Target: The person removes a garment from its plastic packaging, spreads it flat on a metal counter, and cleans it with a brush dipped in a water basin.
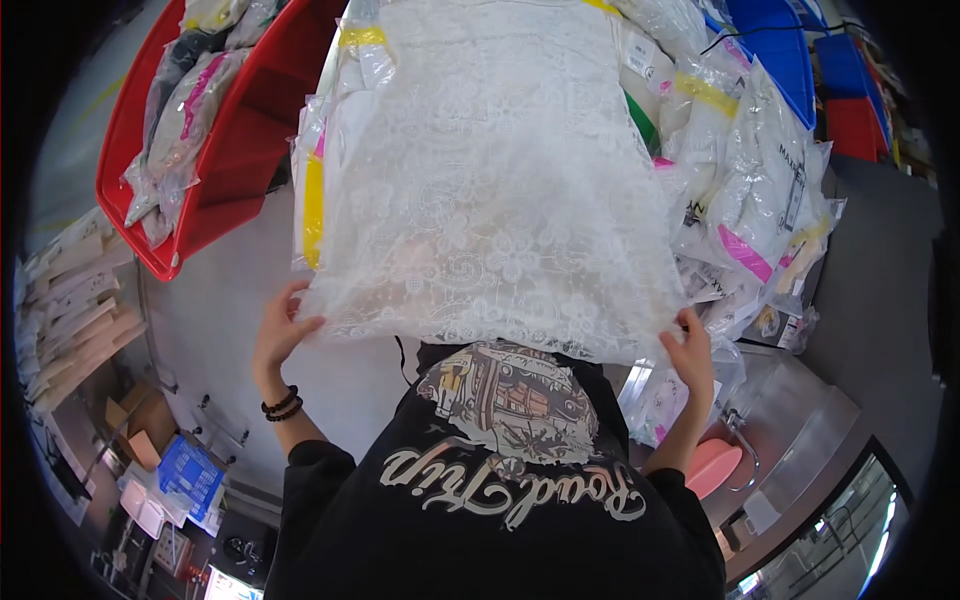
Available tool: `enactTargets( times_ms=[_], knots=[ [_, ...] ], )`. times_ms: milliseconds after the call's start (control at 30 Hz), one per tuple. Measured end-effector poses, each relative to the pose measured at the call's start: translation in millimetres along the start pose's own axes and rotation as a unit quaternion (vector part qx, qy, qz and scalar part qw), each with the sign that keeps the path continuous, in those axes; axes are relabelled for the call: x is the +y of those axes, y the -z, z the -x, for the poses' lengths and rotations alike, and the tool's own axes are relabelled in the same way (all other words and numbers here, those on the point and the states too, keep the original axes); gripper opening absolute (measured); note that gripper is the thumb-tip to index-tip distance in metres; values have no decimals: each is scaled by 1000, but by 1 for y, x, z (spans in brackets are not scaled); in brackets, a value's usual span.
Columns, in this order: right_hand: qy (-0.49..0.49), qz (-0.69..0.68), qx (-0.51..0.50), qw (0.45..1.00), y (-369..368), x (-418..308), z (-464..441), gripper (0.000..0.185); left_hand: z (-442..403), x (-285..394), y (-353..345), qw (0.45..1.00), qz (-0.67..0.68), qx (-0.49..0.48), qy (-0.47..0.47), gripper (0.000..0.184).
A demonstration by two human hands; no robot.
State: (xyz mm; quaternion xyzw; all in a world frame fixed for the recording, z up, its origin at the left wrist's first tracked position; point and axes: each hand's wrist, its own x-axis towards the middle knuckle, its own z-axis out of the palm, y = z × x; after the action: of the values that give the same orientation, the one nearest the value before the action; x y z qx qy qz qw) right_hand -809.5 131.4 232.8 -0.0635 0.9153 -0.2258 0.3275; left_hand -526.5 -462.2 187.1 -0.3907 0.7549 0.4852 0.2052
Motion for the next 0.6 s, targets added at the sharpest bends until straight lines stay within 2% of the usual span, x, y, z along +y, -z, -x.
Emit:
enactTargets(
  times_ms=[33, 167, 233, 267, 333, 400, 433, 500, 533, 600],
  knots=[
    [-3, 0, -1, 1000, 0, -5, -2, 43, -4, 6, -3, 1000, -1, -3, 1, 49],
    [101, 108, 194, 970, -12, -63, -34, 40, -40, 53, -2, 987, -37, 150, -32, 41],
    [82, -8, 204, 976, -8, -113, -62, 40, -68, 92, 6, 978, -10, 194, -70, 37],
    [75, -7, 202, 976, -10, -134, -79, 40, -81, 113, 7, 980, -12, 187, -68, 37],
    [178, -36, 231, 956, -16, -168, -120, 41, -109, 156, 3, 960, -6, 216, -176, 33],
    [197, -33, 251, 947, -20, -188, -168, 41, -137, 192, -5, 932, -26, 239, -271, 29],
    [184, -43, 269, 944, -23, -194, -194, 42, -148, 210, -9, 934, -25, 234, -269, 29],
    [52, -96, 261, 959, -28, -217, -235, 44, -167, 240, -14, 945, -82, 223, -224, 28],
    [46, -93, 260, 960, -27, -225, -243, 44, -175, 251, -14, 947, -80, 218, -223, 28],
    [19, -143, 204, 968, -23, -240, -253, 43, -185, 272, -12, 969, -119, 154, -149, 31]
  ],
)
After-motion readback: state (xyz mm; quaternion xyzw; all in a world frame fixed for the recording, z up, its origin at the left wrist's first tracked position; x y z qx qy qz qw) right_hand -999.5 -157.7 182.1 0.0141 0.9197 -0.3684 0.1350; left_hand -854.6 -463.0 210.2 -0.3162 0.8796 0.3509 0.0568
